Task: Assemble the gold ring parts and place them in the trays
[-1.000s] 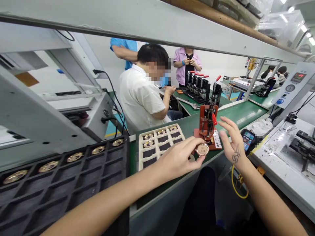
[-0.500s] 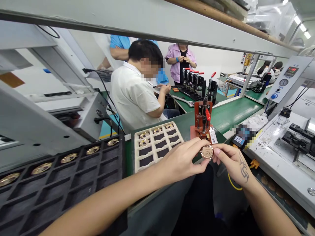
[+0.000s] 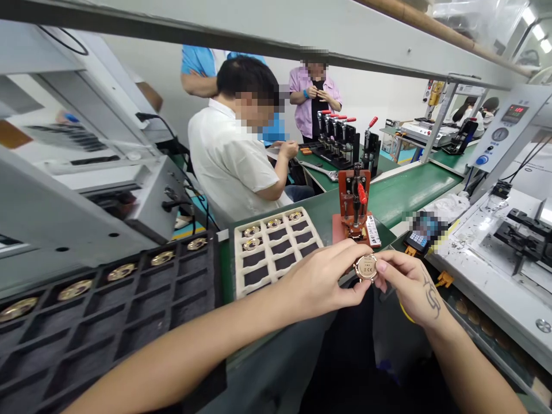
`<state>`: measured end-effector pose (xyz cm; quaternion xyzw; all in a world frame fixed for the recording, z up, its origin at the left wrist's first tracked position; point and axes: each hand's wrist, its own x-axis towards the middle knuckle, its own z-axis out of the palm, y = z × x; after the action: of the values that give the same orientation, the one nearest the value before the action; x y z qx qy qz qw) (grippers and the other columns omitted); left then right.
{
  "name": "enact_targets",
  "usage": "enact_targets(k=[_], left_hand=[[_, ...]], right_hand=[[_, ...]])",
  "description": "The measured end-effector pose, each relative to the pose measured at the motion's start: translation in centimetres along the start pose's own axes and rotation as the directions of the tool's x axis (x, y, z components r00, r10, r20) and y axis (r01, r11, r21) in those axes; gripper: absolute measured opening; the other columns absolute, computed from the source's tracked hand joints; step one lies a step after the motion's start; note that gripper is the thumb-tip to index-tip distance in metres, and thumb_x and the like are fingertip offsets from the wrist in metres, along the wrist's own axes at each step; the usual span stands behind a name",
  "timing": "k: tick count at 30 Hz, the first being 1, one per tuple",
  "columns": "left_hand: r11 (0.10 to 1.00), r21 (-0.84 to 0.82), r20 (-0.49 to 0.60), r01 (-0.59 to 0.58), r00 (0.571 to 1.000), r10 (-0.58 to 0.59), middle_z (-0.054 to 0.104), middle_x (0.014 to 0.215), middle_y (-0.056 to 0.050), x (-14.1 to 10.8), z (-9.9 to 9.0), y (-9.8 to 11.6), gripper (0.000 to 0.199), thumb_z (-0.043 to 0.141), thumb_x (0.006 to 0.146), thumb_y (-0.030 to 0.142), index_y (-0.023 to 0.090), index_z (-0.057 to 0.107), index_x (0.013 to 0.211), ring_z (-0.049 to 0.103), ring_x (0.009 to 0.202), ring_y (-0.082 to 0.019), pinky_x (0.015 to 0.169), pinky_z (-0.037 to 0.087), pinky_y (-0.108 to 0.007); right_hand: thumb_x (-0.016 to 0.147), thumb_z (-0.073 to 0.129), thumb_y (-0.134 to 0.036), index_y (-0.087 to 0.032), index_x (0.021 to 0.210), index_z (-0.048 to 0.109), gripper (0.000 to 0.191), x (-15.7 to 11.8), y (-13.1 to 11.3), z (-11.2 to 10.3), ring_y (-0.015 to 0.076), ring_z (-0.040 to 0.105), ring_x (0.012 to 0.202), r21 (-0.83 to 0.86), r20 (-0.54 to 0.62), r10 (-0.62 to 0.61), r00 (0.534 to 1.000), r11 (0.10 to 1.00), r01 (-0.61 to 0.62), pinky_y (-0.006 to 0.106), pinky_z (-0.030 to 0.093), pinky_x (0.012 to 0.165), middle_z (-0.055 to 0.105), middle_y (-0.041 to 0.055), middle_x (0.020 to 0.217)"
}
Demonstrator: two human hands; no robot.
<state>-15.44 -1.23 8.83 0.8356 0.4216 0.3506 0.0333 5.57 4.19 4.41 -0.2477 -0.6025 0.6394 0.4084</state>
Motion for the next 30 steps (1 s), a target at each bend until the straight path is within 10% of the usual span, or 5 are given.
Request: enact_targets(k=[15, 19, 24, 28, 30], left_hand=[[0.961, -0.244, 0.078, 0.132, 0.990, -0.116, 0.075, 0.110, -0.006, 0.0, -0.3, 0.1, 0.037, 0.072, 0.094, 0.021, 0.023, 0.064, 0.130, 0.073, 0.095, -0.020, 0.083, 0.061, -0.032], [0.683, -0.616, 0.185, 0.391, 0.916, -0.357, 0.076, 0.109, -0.006, -0.7, 0.1, 0.3, 0.057, 0.085, 0.089, 0.030, 0.024, 0.057, 0.139, 0.076, 0.092, -0.020, 0.083, 0.065, -0.035], [0.329, -0.789, 0.301, 0.519, 0.793, -0.529, 0.074, 0.082, -0.004, -2.7, 1.3, -0.8, 0.040, 0.084, 0.090, 0.052, 0.017, 0.066, 0.100, 0.075, 0.074, -0.018, 0.072, 0.064, -0.034], [0.536, -0.633, 0.103, 0.559, 0.747, -0.657, 0.078, 0.090, -0.007, -5.7, -0.7, -6.0, 0.032, 0.081, 0.091, 0.044, 0.015, 0.069, 0.101, 0.075, 0.077, -0.017, 0.074, 0.063, -0.031], [0.624, -0.337, -0.031, 0.705, 0.654, -0.755, 0.080, 0.095, -0.008, -7.9, -3.3, -8.9, 0.024, 0.073, 0.096, 0.036, 0.014, 0.071, 0.105, 0.075, 0.081, -0.017, 0.077, 0.062, -0.029]], right_hand=[[0.102, 0.074, -0.046, -0.021, 0.111, 0.082, 0.028, -0.8, 0.0, -0.1, 0.0157, 0.063, 0.074, -0.027, -0.004, 0.013, 1.000, 1.000, -0.013, 0.028, 0.052, 0.068, 0.075, 0.0044, 0.087], [0.102, 0.072, -0.049, -0.021, 0.110, 0.081, 0.031, -1.0, -0.2, 0.0, 0.0173, 0.065, 0.076, -0.119, -0.012, 0.016, 1.000, 0.993, -0.018, 0.029, 0.055, 0.069, 0.077, 0.0055, 0.091], [0.105, 0.067, -0.045, -0.023, 0.119, 0.078, 0.028, -1.6, 1.3, 0.2, 0.0227, 0.075, 0.089, -0.425, 0.000, -0.085, 0.996, 0.902, 0.077, 0.034, 0.062, 0.082, 0.081, 0.0077, 0.103], [0.106, 0.062, -0.025, -0.029, 0.126, 0.075, 0.024, -1.7, 0.7, 2.0, 0.0261, 0.075, 0.111, -0.532, 0.217, -0.285, 0.934, 0.768, 0.358, 0.038, 0.060, 0.101, 0.079, 0.0077, 0.121], [0.106, 0.058, -0.015, -0.032, 0.131, 0.073, 0.034, -2.1, -1.5, 3.7, 0.0235, 0.074, 0.116, -0.393, 0.484, -0.304, 0.821, 0.762, 0.514, 0.035, 0.059, 0.103, 0.077, 0.0059, 0.126]])
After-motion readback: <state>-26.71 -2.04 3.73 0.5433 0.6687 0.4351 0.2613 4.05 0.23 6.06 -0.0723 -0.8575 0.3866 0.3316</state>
